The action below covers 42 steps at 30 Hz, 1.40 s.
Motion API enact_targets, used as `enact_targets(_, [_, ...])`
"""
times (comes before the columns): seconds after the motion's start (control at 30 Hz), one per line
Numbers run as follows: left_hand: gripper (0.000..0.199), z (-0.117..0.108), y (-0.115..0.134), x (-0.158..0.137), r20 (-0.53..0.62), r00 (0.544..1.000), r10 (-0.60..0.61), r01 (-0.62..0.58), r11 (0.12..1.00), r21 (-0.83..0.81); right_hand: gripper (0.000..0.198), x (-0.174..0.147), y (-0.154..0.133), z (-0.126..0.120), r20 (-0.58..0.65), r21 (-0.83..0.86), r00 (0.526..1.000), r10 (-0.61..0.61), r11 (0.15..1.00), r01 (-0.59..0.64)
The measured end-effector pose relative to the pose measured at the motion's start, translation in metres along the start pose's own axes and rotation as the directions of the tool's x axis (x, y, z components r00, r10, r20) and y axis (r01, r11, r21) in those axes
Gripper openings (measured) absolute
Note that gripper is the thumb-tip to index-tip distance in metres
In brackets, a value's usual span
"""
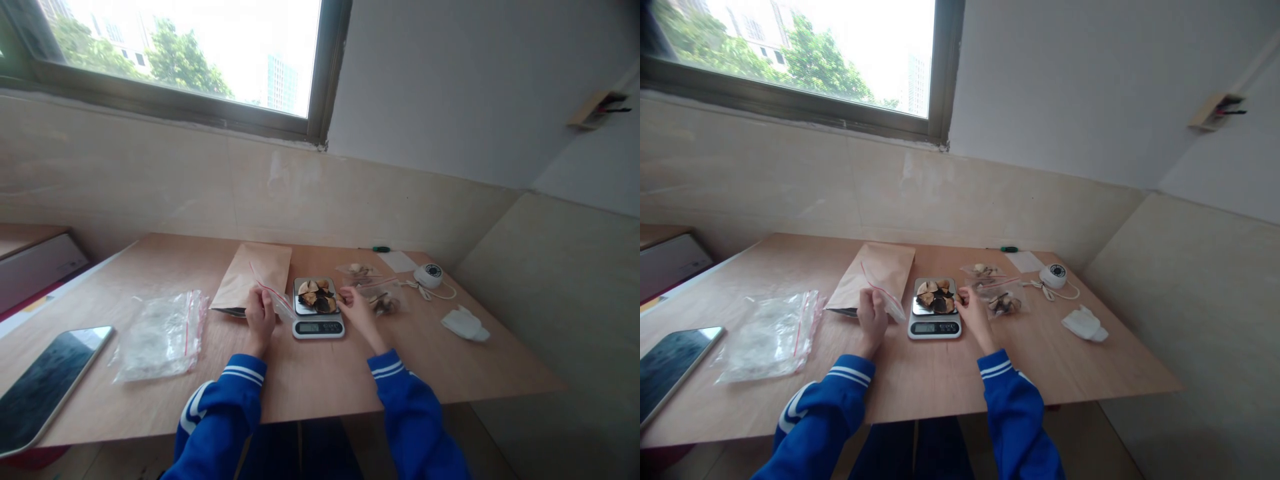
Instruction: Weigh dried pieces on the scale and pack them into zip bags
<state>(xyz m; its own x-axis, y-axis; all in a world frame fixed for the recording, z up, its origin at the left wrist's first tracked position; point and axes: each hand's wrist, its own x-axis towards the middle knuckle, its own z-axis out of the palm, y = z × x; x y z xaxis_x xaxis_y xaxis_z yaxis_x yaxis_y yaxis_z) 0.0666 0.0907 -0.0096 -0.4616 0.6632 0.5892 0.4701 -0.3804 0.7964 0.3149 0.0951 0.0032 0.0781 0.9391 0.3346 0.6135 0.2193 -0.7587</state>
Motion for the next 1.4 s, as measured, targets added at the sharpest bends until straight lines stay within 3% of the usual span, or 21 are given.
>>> enact_targets(0.17, [0.03,0.0,0.001,-0.001,0.006,1.0,-0.008,0.008,1.0,0.0,0.028,-0.005,-0.011,0.007,0.004,-0.042,1.0,-0.008,0.999,0.008])
enact_targets(0.3, [0.032,0.0,0.002,0.0,0.0,1.0,-0.007,0.007,1.0,0.005,0.036,-0.01,-0.014,0.004,-0.023,0.049,0.999,-0.027,0.998,0.028])
enact_targets(0.47, [0.033,0.0,0.002,0.0,-0.002,1.0,-0.001,0.001,1.0,0.015,0.042,-0.02,0.011,0.0,-0.127,0.128,0.992,0.023,0.992,-0.007])
enact_targets(0.63, [0.032,0.0,0.0,0.0,0.0,1.0,-0.007,0.007,1.0,0.012,0.041,-0.027,0.039,0.008,-0.061,0.195,0.997,0.039,0.98,-0.027])
enact_targets(0.87, [0.031,0.0,-0.001,0.0,0.009,1.0,-0.006,0.006,1.0,0.006,0.038,-0.01,0.041,0.017,-0.068,-0.051,0.988,-0.136,0.99,0.133])
enact_targets(1.0, [0.029,-0.001,-0.001,0.0,0.004,1.0,-0.003,0.003,1.0,0.007,0.031,0.002,0.042,0.014,-0.02,-0.144,0.991,-0.132,0.981,0.128])
enact_targets(1.1, [0.028,0.0,-0.002,0.0,0.005,1.0,-0.004,0.004,1.0,0.007,0.026,0.003,0.042,0.013,-0.07,-0.063,0.995,-0.072,0.996,0.067])
enact_targets(1.27, [0.03,0.0,-0.002,0.001,0.005,1.0,0.008,-0.008,1.0,0.005,0.036,-0.006,0.037,0.019,-0.203,0.298,0.978,0.055,0.954,0.008])
enact_targets(1.33, [0.03,0.0,-0.001,0.001,0.0,1.0,0.014,-0.014,1.0,0.009,0.036,-0.008,0.035,0.023,-0.197,0.324,0.979,0.04,0.946,0.027])
enact_targets(1.4, [0.03,0.0,-0.001,0.001,-0.005,1.0,0.011,-0.011,1.0,0.012,0.034,-0.01,0.034,0.026,-0.196,0.249,0.981,-0.012,0.967,0.061])
